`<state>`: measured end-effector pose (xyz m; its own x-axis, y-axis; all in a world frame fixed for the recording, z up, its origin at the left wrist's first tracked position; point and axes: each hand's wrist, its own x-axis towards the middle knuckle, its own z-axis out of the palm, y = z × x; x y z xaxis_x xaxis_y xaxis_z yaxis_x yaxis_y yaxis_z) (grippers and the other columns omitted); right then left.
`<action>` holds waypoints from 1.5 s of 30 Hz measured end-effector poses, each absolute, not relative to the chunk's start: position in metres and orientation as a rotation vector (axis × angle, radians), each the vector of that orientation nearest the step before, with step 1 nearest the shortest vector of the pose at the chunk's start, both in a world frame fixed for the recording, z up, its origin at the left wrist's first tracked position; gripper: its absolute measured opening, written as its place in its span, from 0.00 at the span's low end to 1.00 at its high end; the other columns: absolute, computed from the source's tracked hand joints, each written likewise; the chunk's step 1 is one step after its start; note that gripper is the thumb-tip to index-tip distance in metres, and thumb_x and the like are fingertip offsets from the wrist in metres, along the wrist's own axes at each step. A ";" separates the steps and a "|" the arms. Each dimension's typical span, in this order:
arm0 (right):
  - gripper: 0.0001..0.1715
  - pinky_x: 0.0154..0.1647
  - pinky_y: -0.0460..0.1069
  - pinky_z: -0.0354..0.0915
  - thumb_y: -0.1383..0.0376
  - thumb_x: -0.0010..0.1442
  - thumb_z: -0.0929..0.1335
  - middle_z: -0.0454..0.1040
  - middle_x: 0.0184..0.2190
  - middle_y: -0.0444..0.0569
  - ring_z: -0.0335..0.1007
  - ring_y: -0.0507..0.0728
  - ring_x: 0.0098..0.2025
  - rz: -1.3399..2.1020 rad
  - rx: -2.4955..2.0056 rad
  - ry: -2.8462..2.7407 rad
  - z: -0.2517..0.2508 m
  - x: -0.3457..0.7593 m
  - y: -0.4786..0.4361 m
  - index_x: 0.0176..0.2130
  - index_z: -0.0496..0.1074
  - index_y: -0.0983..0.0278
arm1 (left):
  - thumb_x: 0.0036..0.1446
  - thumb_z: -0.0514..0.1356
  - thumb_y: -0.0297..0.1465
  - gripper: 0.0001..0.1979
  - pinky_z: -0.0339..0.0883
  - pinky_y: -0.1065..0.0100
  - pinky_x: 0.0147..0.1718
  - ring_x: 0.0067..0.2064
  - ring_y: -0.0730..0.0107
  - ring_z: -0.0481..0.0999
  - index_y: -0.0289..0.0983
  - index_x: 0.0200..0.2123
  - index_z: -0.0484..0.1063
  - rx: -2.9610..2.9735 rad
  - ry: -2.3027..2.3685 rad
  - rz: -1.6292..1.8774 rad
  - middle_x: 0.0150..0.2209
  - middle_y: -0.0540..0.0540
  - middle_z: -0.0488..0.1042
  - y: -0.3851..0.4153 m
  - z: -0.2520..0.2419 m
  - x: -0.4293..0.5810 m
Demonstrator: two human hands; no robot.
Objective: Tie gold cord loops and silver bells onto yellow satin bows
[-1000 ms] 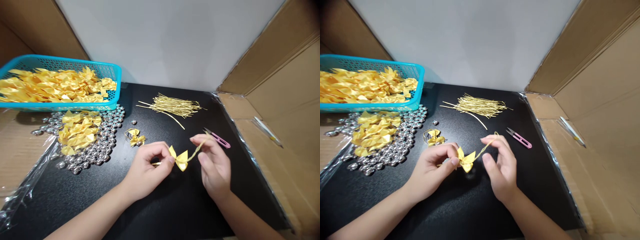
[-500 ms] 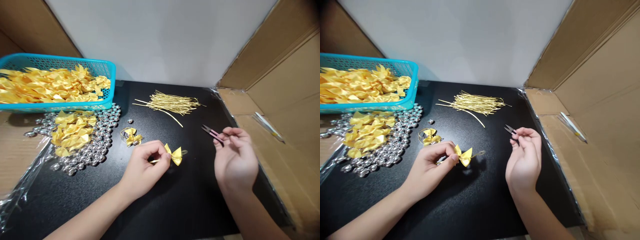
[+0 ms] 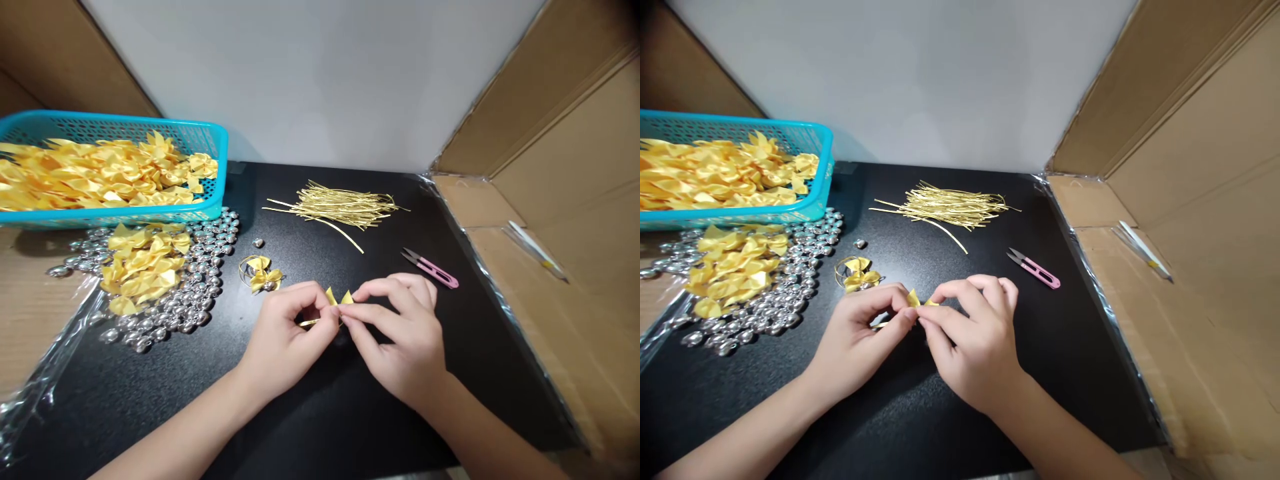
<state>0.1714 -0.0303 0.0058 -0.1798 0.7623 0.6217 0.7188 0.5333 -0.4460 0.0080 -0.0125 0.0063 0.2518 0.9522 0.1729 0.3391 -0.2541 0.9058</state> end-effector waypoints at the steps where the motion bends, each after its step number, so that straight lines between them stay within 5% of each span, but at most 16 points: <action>1: 0.07 0.44 0.56 0.57 0.70 0.59 0.71 0.78 0.31 0.44 0.66 0.56 0.38 0.079 -1.210 -1.921 0.006 0.172 -0.030 0.31 0.77 0.58 | 0.55 0.56 0.27 0.13 0.58 0.73 0.23 0.22 0.76 0.64 0.36 0.18 0.63 1.750 1.192 1.000 0.18 0.53 0.65 -0.012 0.006 0.008; 15: 0.07 0.42 0.54 0.57 0.73 0.60 0.68 0.74 0.33 0.46 0.67 0.55 0.39 0.309 -1.206 -1.885 0.003 0.171 -0.031 0.31 0.70 0.63 | 0.57 0.56 0.31 0.13 0.60 0.74 0.24 0.24 0.76 0.65 0.36 0.21 0.66 1.482 1.055 0.907 0.21 0.53 0.67 -0.013 0.001 0.008; 21: 0.07 0.42 0.54 0.56 0.74 0.59 0.67 0.73 0.33 0.45 0.67 0.55 0.39 0.353 -1.234 -1.889 0.002 0.173 -0.029 0.32 0.68 0.63 | 0.48 0.64 0.23 0.07 0.65 0.72 0.31 0.30 0.72 0.72 0.37 0.26 0.67 1.855 1.042 1.048 0.27 0.51 0.72 -0.010 0.003 0.006; 26: 0.06 0.43 0.54 0.55 0.72 0.61 0.65 0.73 0.33 0.44 0.67 0.55 0.39 0.463 -1.314 -1.935 -0.001 0.173 -0.029 0.33 0.65 0.63 | 0.49 0.65 0.21 0.08 0.67 0.69 0.41 0.40 0.69 0.74 0.37 0.30 0.69 2.040 1.065 1.096 0.36 0.47 0.73 -0.007 0.002 0.004; 31: 0.07 0.42 0.53 0.56 0.72 0.61 0.64 0.72 0.30 0.43 0.67 0.54 0.36 0.575 -1.343 -1.850 -0.001 0.171 -0.028 0.31 0.65 0.62 | 0.49 0.66 0.25 0.09 0.66 0.67 0.40 0.40 0.67 0.73 0.37 0.31 0.69 2.019 1.059 0.989 0.35 0.47 0.73 -0.008 0.004 0.004; 36: 0.07 0.39 0.51 0.59 0.68 0.60 0.64 0.71 0.28 0.45 0.66 0.55 0.34 0.917 -1.353 -1.686 0.001 0.171 -0.024 0.29 0.66 0.62 | 0.58 0.60 0.27 0.03 0.66 0.67 0.42 0.40 0.68 0.73 0.37 0.31 0.72 1.826 0.996 0.971 0.37 0.46 0.73 -0.003 0.002 -0.002; 39: 0.08 0.38 0.50 0.59 0.64 0.60 0.65 0.70 0.28 0.44 0.65 0.54 0.34 1.225 -1.352 -1.492 0.001 0.173 -0.021 0.29 0.66 0.62 | 0.63 0.56 0.30 0.09 0.66 0.67 0.41 0.40 0.68 0.73 0.38 0.30 0.72 1.545 0.915 1.030 0.37 0.46 0.72 0.001 -0.004 -0.008; 45: 0.12 0.36 0.49 0.59 0.57 0.56 0.67 0.68 0.26 0.43 0.63 0.53 0.32 1.592 -1.319 -1.140 -0.002 0.174 -0.017 0.29 0.67 0.63 | 0.56 0.63 0.31 0.05 0.64 0.68 0.33 0.32 0.69 0.68 0.38 0.32 0.69 1.594 0.709 0.935 0.29 0.49 0.70 0.002 -0.007 -0.013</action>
